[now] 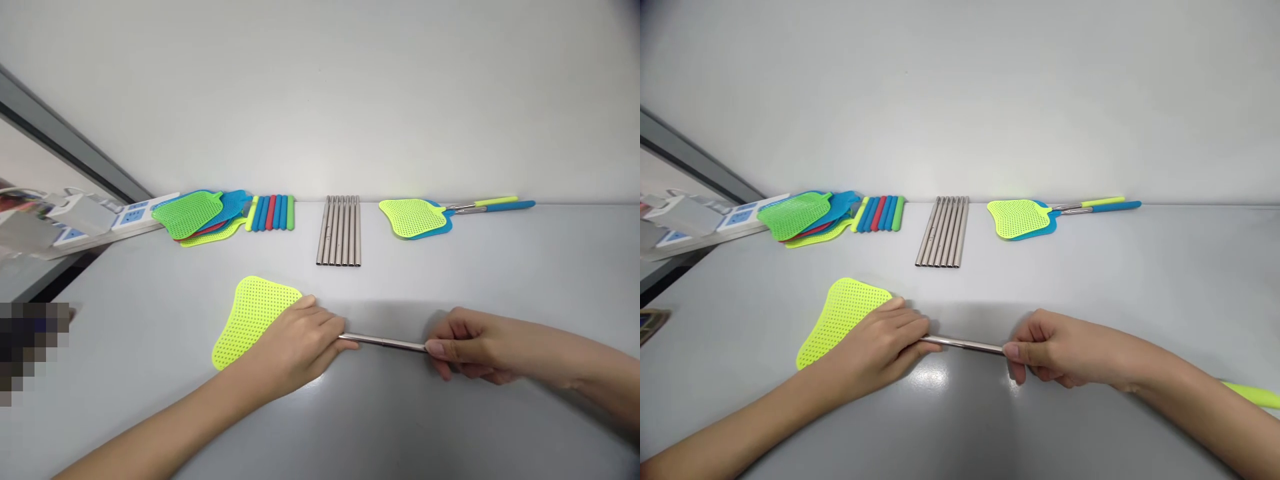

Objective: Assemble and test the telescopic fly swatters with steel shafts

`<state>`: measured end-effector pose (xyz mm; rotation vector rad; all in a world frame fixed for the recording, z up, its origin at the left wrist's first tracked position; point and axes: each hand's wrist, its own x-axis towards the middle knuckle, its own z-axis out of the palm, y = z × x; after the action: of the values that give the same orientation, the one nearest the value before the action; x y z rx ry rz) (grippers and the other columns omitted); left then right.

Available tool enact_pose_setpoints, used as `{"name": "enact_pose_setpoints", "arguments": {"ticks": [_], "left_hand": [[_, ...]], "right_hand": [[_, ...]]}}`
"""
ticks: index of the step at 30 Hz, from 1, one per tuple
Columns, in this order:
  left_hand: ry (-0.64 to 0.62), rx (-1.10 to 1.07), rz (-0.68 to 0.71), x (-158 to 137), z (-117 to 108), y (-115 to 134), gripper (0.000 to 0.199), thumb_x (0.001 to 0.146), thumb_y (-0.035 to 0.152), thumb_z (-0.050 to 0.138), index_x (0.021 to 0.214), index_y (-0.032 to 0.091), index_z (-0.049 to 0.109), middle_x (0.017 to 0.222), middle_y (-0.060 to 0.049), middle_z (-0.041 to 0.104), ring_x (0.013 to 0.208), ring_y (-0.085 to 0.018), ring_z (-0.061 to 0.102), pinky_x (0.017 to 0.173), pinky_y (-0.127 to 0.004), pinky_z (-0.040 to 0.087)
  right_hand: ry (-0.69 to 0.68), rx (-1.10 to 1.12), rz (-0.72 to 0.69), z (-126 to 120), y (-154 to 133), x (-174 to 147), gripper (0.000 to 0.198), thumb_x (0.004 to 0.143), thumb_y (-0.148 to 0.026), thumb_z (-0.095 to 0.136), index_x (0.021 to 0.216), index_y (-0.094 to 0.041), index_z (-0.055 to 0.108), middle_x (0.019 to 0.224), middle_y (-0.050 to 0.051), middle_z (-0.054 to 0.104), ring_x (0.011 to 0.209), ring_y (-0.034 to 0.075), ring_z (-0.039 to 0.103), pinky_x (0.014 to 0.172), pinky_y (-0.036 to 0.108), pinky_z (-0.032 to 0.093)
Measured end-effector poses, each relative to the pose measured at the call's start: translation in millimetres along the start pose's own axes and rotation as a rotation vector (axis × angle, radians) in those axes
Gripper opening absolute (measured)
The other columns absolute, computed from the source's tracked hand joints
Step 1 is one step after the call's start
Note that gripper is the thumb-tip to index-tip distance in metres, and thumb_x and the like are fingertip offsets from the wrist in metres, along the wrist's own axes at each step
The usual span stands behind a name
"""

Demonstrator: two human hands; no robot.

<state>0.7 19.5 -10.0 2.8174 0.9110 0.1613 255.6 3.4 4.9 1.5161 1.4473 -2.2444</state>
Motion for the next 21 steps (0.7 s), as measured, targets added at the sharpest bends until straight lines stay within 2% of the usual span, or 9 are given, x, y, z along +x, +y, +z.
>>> {"name": "enact_pose_setpoints", "arguments": {"ticks": [9,14,18,21], "left_hand": [[-0.016,-0.054,-0.037,3,-3,-5,0.032,0.085,0.035,0.033,0.062,0.016,0.043,0.055,0.002,0.046,0.052,-0.01,0.037,0.064,-0.027,0.03],[0.007,-0.071,-0.084,3,-4,-7,0.032,0.085,0.034,0.033,0.061,0.016,0.043,0.054,0.003,0.045,0.051,-0.009,0.036,0.063,-0.028,0.03],[0.021,-0.068,-0.123,0,-5,-12,0.033,0.084,0.036,0.034,0.058,0.016,0.041,0.052,0.002,0.044,0.054,-0.011,0.038,0.061,-0.027,0.031],[0.036,-0.076,-0.148,-1,-5,-14,0.033,0.083,0.037,0.035,0.058,0.017,0.042,0.052,0.002,0.044,0.057,-0.012,0.04,0.059,-0.027,0.031]], "right_hand": [[0.019,-0.198,-0.107,-11,-4,-4,0.034,0.078,-0.046,0.043,0.083,-0.016,0.056,0.055,-0.004,0.039,0.04,0.004,0.032,0.036,0.017,0.024],[-0.027,-0.28,-0.172,-27,-5,-7,0.029,0.076,-0.043,0.046,0.073,-0.015,0.052,0.06,-0.002,0.045,0.041,0.004,0.038,0.038,0.018,0.029],[0.04,-0.308,-0.171,-41,0,-10,0.028,0.076,-0.042,0.049,0.065,-0.015,0.048,0.054,-0.004,0.044,0.04,0.004,0.039,0.039,0.018,0.03],[0.041,-0.273,-0.175,-48,4,-9,0.026,0.075,-0.04,0.05,0.066,-0.015,0.048,0.051,-0.004,0.044,0.039,0.004,0.038,0.038,0.018,0.029]]}}
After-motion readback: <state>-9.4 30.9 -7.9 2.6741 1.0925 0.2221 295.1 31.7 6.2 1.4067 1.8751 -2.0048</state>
